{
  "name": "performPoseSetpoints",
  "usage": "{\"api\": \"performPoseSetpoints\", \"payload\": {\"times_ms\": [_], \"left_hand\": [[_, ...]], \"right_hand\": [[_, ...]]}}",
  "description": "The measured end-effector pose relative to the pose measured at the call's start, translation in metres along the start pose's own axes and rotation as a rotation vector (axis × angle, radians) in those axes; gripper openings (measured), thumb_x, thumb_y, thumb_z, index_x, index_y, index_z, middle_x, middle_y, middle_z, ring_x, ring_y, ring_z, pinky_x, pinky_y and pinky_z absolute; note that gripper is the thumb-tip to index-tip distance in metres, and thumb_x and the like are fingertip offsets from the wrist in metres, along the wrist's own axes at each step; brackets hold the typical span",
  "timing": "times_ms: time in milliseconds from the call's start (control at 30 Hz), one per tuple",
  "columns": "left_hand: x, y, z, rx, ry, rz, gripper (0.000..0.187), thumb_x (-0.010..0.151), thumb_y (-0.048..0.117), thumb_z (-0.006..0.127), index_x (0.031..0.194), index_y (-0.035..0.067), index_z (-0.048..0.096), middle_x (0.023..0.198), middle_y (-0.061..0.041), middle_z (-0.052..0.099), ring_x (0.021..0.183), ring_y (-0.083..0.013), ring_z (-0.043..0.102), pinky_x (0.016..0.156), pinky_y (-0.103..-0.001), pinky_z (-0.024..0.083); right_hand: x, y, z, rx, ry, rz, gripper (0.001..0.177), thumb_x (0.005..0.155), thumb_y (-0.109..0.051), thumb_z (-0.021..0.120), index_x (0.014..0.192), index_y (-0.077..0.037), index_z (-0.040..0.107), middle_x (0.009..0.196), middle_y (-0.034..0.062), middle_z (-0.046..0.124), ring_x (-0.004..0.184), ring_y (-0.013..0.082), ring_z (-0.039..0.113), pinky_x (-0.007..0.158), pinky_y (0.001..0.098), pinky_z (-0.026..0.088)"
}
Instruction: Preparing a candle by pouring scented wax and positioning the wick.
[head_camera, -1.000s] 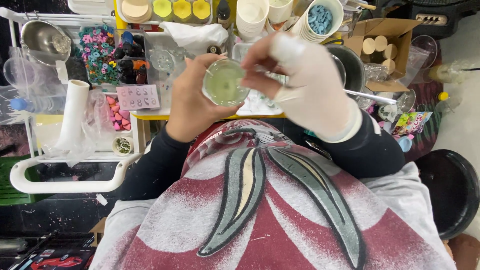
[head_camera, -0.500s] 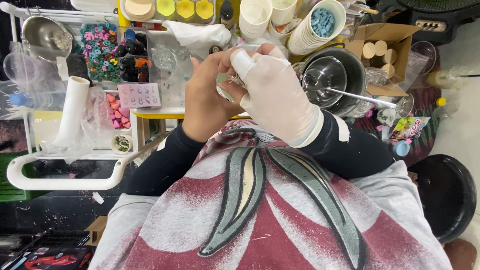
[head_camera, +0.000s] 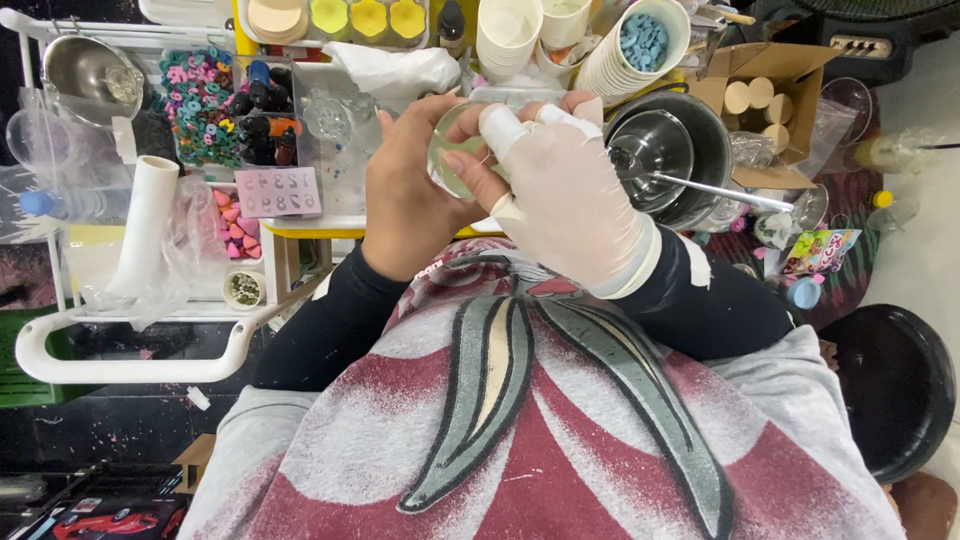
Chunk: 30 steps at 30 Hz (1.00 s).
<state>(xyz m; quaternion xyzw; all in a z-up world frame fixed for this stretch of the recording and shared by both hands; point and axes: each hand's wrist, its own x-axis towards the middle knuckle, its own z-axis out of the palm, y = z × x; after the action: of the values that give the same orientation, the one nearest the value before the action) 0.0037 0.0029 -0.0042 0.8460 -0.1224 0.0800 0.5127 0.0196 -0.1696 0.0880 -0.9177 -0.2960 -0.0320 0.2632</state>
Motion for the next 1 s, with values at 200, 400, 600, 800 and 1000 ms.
{"api": "performPoseSetpoints", "payload": {"times_ms": [200, 400, 600, 800, 1000], "left_hand": [[0.001, 0.001, -0.001, -0.014, -0.014, 0.009, 0.081, 0.075, 0.028, 0.1, 0.137, 0.006, 0.053, 0.129, -0.01, 0.068, 0.124, -0.0313, 0.068, 0.124, -0.068, 0.018], [0.0, -0.001, -0.001, 0.019, -0.032, 0.014, 0.084, 0.067, 0.02, 0.098, 0.136, 0.006, 0.053, 0.127, -0.011, 0.068, 0.121, -0.033, 0.068, 0.123, -0.069, 0.018], [-0.001, -0.002, -0.001, 0.011, -0.022, 0.025, 0.079, 0.069, 0.017, 0.097, 0.134, 0.008, 0.053, 0.127, -0.009, 0.068, 0.122, -0.0333, 0.068, 0.125, -0.067, 0.02], [0.0, -0.001, 0.0, 0.011, -0.034, 0.018, 0.077, 0.07, 0.02, 0.097, 0.133, 0.008, 0.053, 0.127, -0.01, 0.068, 0.119, -0.0314, 0.069, 0.124, -0.07, 0.018], [0.0, 0.0, 0.003, 0.001, -0.036, 0.046, 0.078, 0.073, 0.026, 0.098, 0.135, 0.009, 0.054, 0.128, -0.007, 0.069, 0.122, -0.0307, 0.068, 0.125, -0.068, 0.021]], "right_hand": [[-0.001, 0.001, -0.006, 0.067, -0.041, 0.003, 0.022, 0.111, -0.029, 0.057, 0.114, -0.011, 0.07, 0.085, 0.0081, 0.069, 0.082, 0.0285, 0.064, 0.086, 0.0453, 0.035], [-0.002, -0.001, -0.004, 0.102, 0.003, 0.013, 0.026, 0.114, -0.032, 0.054, 0.114, -0.01, 0.069, 0.085, 0.0065, 0.07, 0.086, 0.0287, 0.065, 0.089, 0.0447, 0.036], [-0.007, 0.007, -0.011, 0.066, -0.019, 0.027, 0.028, 0.111, -0.033, 0.056, 0.11, -0.01, 0.073, 0.077, 0.0062, 0.065, 0.082, 0.0283, 0.062, 0.088, 0.0452, 0.035], [-0.016, 0.022, -0.009, 0.135, -0.017, -0.126, 0.036, 0.114, -0.041, 0.051, 0.109, -0.011, 0.07, 0.103, 0.0004, 0.074, 0.098, 0.0242, 0.061, 0.096, 0.0427, 0.034], [-0.02, 0.026, -0.002, 0.16, -0.048, -0.124, 0.045, 0.115, -0.048, 0.044, 0.111, -0.011, 0.069, 0.102, -0.0035, 0.076, 0.104, 0.023, 0.06, 0.097, 0.0443, 0.033]]}}
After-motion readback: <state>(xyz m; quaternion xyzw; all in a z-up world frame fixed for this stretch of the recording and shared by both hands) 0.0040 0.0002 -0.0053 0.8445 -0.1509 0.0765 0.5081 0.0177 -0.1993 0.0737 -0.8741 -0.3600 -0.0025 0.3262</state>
